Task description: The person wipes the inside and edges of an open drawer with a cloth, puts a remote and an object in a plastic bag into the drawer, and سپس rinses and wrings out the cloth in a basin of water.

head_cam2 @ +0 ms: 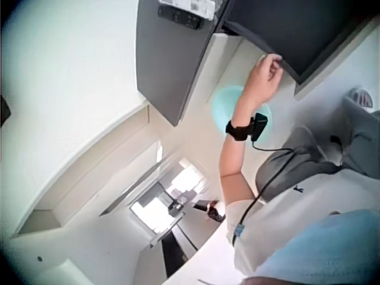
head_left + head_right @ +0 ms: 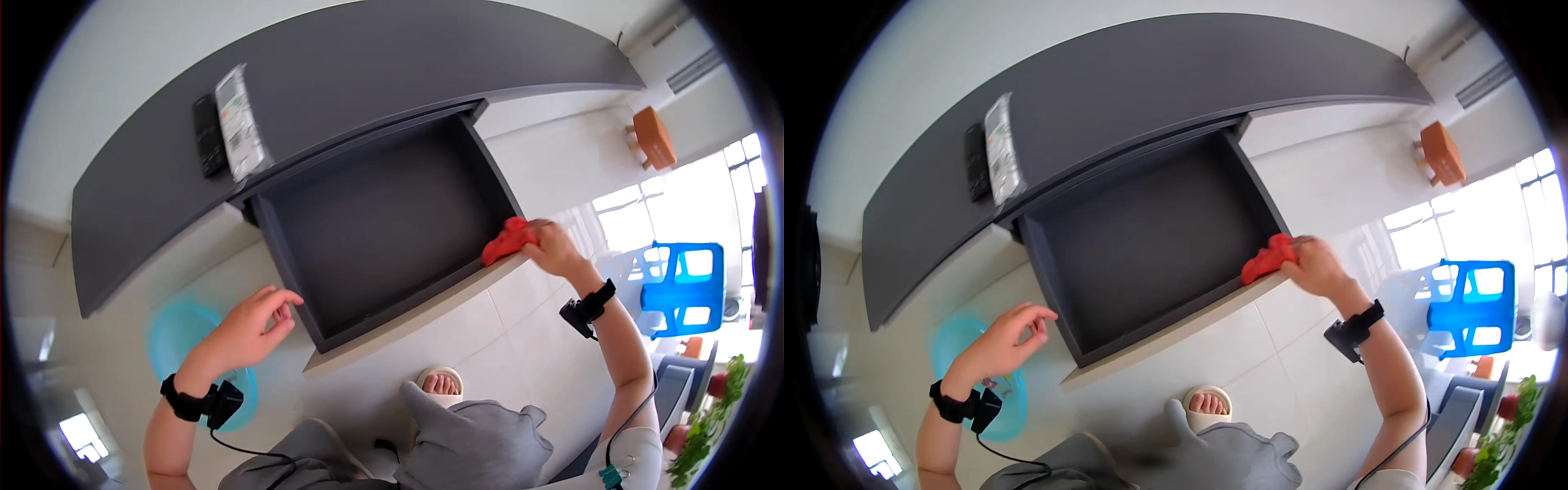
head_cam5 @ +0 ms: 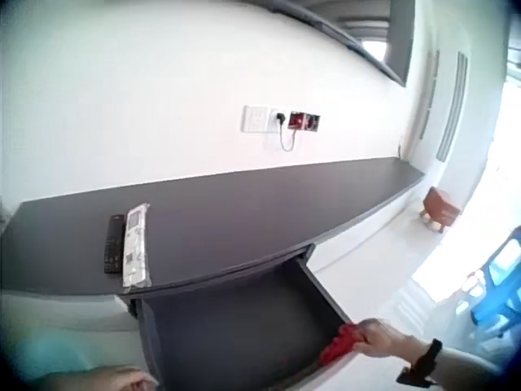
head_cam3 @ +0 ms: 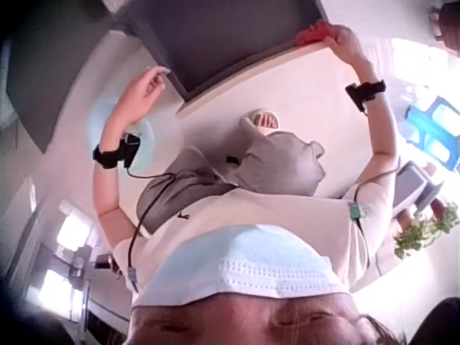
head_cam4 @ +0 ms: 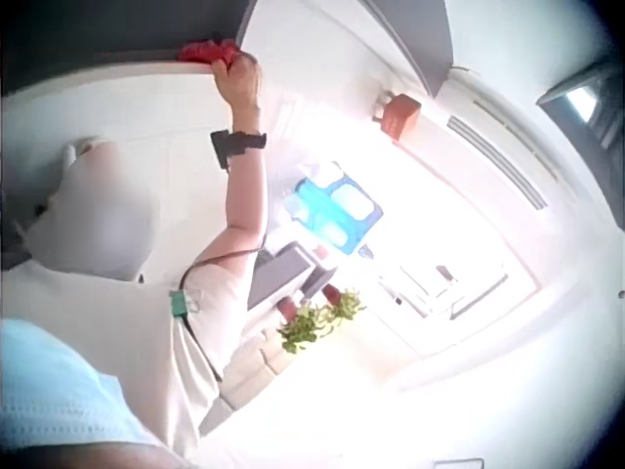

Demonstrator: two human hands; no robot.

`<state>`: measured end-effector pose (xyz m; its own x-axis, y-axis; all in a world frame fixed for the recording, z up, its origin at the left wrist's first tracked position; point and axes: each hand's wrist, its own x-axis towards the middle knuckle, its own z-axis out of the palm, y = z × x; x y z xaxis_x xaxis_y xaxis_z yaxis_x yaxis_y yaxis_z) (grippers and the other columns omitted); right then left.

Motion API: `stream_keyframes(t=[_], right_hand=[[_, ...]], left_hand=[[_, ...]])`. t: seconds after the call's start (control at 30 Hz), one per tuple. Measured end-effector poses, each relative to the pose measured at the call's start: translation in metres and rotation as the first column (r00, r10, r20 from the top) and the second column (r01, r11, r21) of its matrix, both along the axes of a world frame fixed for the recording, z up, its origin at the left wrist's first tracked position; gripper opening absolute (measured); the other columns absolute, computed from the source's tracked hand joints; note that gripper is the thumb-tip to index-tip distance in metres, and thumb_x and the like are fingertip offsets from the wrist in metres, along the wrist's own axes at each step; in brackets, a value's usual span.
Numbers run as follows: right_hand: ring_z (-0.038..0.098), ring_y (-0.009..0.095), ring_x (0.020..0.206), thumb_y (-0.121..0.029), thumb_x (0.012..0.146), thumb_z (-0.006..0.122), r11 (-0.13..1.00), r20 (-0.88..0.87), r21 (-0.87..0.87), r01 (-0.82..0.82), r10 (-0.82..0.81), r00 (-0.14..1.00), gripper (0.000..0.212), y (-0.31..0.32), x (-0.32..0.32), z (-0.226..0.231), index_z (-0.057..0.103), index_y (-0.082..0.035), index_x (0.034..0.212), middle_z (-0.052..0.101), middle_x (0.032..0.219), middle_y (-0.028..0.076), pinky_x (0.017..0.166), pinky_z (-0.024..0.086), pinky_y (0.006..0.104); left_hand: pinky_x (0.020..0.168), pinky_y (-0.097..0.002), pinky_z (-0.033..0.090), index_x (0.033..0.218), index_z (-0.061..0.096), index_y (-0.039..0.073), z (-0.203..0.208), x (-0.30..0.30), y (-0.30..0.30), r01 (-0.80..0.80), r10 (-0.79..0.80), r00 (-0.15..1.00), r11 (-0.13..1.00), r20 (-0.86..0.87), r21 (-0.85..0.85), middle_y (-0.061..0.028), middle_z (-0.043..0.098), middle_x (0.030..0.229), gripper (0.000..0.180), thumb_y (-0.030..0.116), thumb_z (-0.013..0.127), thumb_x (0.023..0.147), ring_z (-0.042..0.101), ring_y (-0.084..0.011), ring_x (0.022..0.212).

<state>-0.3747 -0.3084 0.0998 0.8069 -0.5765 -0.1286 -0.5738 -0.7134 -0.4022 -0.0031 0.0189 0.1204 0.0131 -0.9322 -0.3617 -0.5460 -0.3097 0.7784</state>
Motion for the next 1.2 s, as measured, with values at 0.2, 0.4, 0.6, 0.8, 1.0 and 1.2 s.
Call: stream_keyframes(t=[0.2, 0.4, 0.6, 0.8, 1.0, 1.2], right_hand=[[0.057, 0.012, 0.075, -0.029, 0.087, 0.05, 0.578, 0.313, 0.728, 0.37, -0.759, 0.57, 0.036, -0.08, -0.026, -0.023, 0.063, 0.002, 0.098, 0.063, 0.084, 0.006, 0.066, 0.045, 0.0263], [0.054, 0.013, 0.072, -0.034, 0.087, 0.056, 0.668, 0.121, 0.695, 0.267, -0.474, 0.872, 0.039, -0.157, 0.074, -0.041, 0.06, 0.0, 0.105, 0.06, 0.083, 0.005, 0.067, 0.043, 0.0271], [0.053, 0.012, 0.065, -0.028, 0.081, 0.059, 0.856, -0.088, 0.508, 0.095, -0.059, 0.994, 0.036, -0.153, 0.097, -0.037, 0.064, -0.002, 0.105, 0.06, 0.074, 0.006, 0.063, 0.043, 0.0269], [0.055, 0.012, 0.073, -0.017, 0.077, 0.058, 0.694, -0.12, 0.714, 0.093, -0.01, 0.993, 0.03, -0.129, -0.003, -0.028, 0.066, 0.0, 0.1, 0.062, 0.075, 0.003, 0.073, 0.045, 0.0273], [0.054, 0.017, 0.097, -0.022, 0.075, 0.063, 0.608, -0.1, 0.712, 0.352, -0.408, 0.907, 0.038, -0.113, -0.038, -0.025, 0.062, 0.003, 0.103, 0.059, 0.104, 0.009, 0.09, 0.042, 0.0313], [0.055, 0.014, 0.076, -0.04, 0.091, 0.054, 0.312, 0.174, 0.949, -0.037, -0.425, 0.888, 0.047, -0.174, 0.006, -0.099, 0.056, 0.001, 0.115, 0.059, 0.091, 0.006, 0.071, 0.044, 0.0263]], left_hand=[[0.067, -0.0341, 0.046, 0.102, 0.055, 0.004, 0.014, -0.067, -0.058, 0.04, -0.04, 0.999, 0.999, 0.028, 0.004, -0.009, 0.053, 0.086, 0.018, 0.012, 0.058, 0.086, 0.056, -0.0224, 0.077], [0.072, -0.0391, 0.044, 0.096, 0.052, 0.001, -0.035, -0.135, -0.082, -0.016, 0.025, 0.987, 0.998, 0.156, -0.061, -0.0143, 0.052, 0.087, 0.022, 0.021, 0.058, 0.088, 0.054, -0.0307, 0.08], [0.072, -0.0407, 0.042, 0.101, 0.051, 0.0, -0.046, -0.151, -0.071, -0.046, 0.051, 0.971, 0.999, 0.234, -0.028, -0.0143, 0.052, 0.087, 0.027, 0.026, 0.051, 0.091, 0.052, -0.032, 0.081], [0.071, -0.0403, 0.041, 0.103, 0.049, 0.001, -0.047, -0.158, -0.074, -0.065, 0.072, 0.961, 0.997, 0.269, -0.037, -0.0128, 0.051, 0.086, 0.028, 0.025, 0.051, 0.089, 0.052, -0.0304, 0.079], [0.071, -0.039, 0.042, 0.102, 0.049, 0.002, -0.046, -0.161, -0.074, -0.07, 0.092, 0.953, 0.994, 0.289, -0.086, -0.0131, 0.051, 0.087, 0.025, 0.023, 0.05, 0.088, 0.052, -0.0306, 0.08], [0.071, -0.0394, 0.042, 0.101, 0.048, 0.001, -0.048, -0.158, -0.082, -0.017, 0.039, 0.96, 0.997, 0.277, -0.08, -0.0134, 0.051, 0.087, 0.024, 0.021, 0.05, 0.087, 0.052, -0.0311, 0.081]])
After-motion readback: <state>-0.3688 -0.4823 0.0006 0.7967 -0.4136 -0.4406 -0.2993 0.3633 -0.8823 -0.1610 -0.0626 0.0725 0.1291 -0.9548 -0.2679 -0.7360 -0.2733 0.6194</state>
